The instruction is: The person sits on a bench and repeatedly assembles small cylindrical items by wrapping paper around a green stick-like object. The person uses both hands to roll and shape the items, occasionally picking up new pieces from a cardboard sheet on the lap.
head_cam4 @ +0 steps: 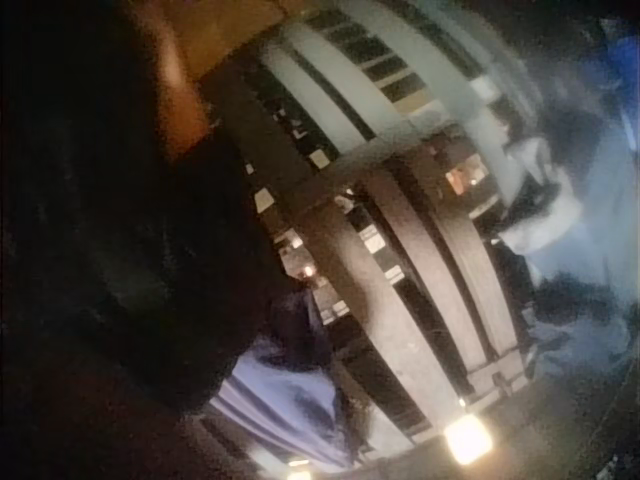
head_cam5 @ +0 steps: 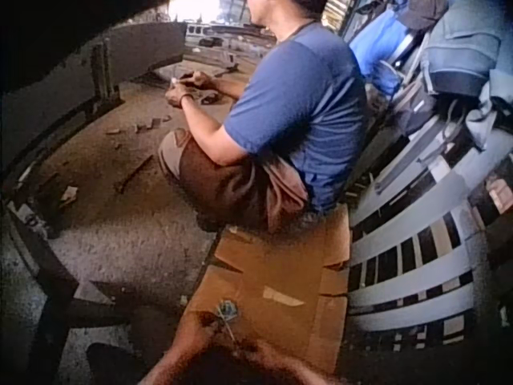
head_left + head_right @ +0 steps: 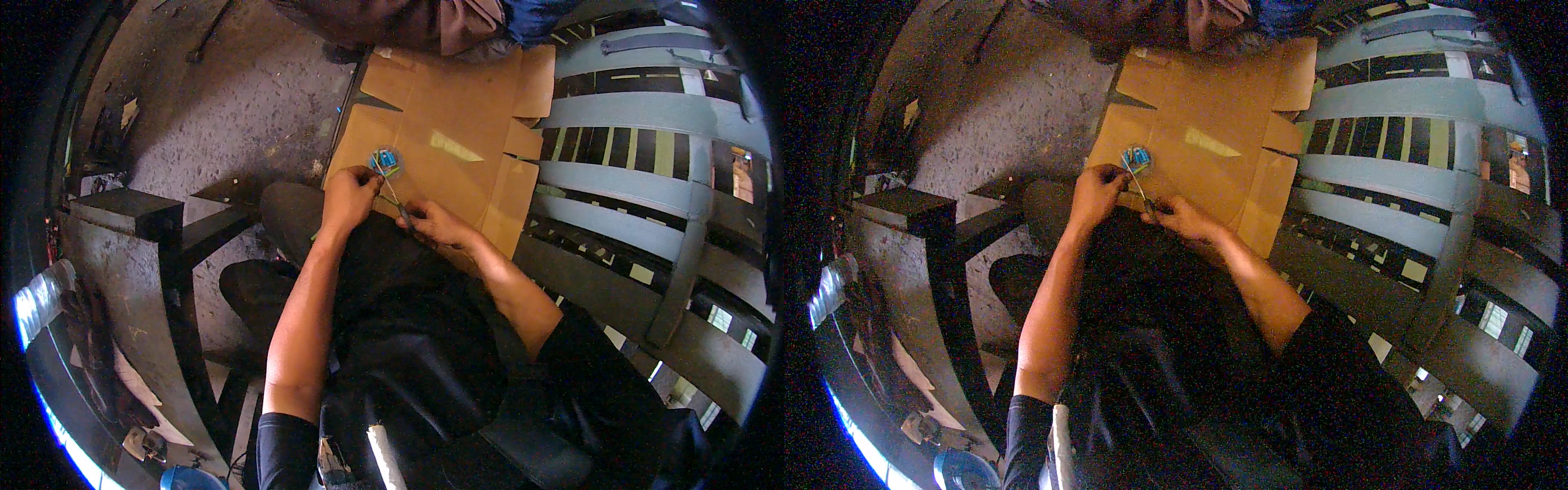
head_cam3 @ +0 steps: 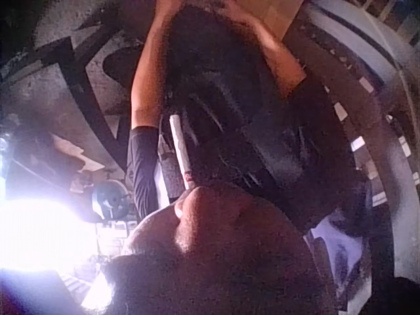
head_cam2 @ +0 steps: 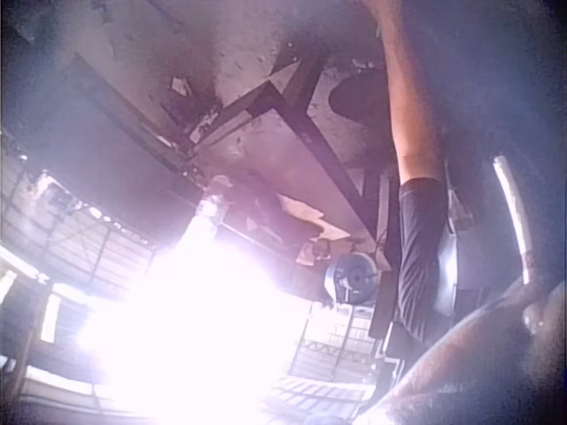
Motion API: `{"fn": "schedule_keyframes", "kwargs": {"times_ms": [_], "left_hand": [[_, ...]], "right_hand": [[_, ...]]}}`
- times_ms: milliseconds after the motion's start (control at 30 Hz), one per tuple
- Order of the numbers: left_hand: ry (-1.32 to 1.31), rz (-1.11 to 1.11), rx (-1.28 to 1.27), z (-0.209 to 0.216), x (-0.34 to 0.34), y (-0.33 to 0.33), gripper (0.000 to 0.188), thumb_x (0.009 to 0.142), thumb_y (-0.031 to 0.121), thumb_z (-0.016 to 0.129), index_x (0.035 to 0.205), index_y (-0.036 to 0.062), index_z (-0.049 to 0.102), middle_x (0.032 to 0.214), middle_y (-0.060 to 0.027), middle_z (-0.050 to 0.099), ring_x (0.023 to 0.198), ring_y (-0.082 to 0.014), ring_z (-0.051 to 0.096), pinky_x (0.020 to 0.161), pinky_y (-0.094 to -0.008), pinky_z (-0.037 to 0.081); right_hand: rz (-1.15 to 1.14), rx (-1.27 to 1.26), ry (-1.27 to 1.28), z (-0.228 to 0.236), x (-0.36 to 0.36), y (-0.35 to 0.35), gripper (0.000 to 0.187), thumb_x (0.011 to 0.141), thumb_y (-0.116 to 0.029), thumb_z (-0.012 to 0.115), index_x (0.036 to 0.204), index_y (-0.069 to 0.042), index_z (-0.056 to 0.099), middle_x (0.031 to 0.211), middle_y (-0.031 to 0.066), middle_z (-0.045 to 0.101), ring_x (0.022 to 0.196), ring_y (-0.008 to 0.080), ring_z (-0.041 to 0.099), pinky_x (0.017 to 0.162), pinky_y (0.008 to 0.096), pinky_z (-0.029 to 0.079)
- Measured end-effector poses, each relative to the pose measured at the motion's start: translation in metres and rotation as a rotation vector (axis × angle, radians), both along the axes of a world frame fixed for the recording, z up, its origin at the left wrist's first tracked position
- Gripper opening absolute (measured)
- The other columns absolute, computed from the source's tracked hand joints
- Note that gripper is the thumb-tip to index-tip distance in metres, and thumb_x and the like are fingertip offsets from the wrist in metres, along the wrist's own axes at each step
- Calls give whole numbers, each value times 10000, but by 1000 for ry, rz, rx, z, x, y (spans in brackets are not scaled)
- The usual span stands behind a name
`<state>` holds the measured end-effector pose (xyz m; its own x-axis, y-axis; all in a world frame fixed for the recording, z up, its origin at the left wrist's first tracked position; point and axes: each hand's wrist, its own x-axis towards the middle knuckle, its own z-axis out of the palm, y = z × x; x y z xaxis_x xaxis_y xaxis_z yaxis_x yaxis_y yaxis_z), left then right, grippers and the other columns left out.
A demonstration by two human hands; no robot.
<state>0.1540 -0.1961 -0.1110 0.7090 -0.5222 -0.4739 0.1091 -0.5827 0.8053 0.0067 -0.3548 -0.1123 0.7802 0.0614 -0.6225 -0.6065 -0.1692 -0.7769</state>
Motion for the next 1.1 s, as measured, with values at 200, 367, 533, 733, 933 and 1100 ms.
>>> {"fn": "schedule_keyframes", "kwargs": {"times_ms": [200,367,533,733,933,1100], "left_hand": [[-86,-9,17,-1,2,-2,317,857,258,687,970,-34,734,911,-234,715,889,-369,705,792,-415,532],[-48,-9,32,-3,4,-7,329,843,274,701,957,-33,740,876,-240,710,868,-371,706,787,-422,529],[-7,-17,66,-1,8,-8,335,842,286,706,945,-32,740,860,-235,710,848,-369,705,775,-431,524],[-26,-95,57,-8,13,-7,328,857,274,699,939,-41,733,858,-238,709,828,-359,706,760,-432,519],[26,-116,58,0,15,-8,293,856,234,704,929,-49,729,843,-228,711,800,-319,706,736,-409,514],[51,-37,24,2,14,-6,255,876,204,682,969,-29,729,843,-188,725,776,-274,704,716,-385,517]], "right_hand": [[-36,80,8,0,-1,1,309,975,-374,633,981,-66,606,698,0,530,585,103,500,484,288,383],[-39,45,-142,-17,-8,-1,292,997,-351,597,1005,-59,607,677,-2,527,553,105,493,468,290,402],[-20,77,21,2,1,-1,267,1018,-316,550,1035,-54,601,685,4,529,544,101,506,443,282,428],[-17,115,23,-5,-2,-4,269,1010,-349,546,1019,-84,585,680,-2,512,533,100,501,437,276,433],[-54,191,-71,-11,0,-4,247,1004,-344,547,997,-100,583,700,-12,511,551,95,504,434,274,413],[-99,180,-99,-15,-2,-8,281,959,-364,626,1014,-89,599,745,-14,553,581,95,532,466,275,433]]}}
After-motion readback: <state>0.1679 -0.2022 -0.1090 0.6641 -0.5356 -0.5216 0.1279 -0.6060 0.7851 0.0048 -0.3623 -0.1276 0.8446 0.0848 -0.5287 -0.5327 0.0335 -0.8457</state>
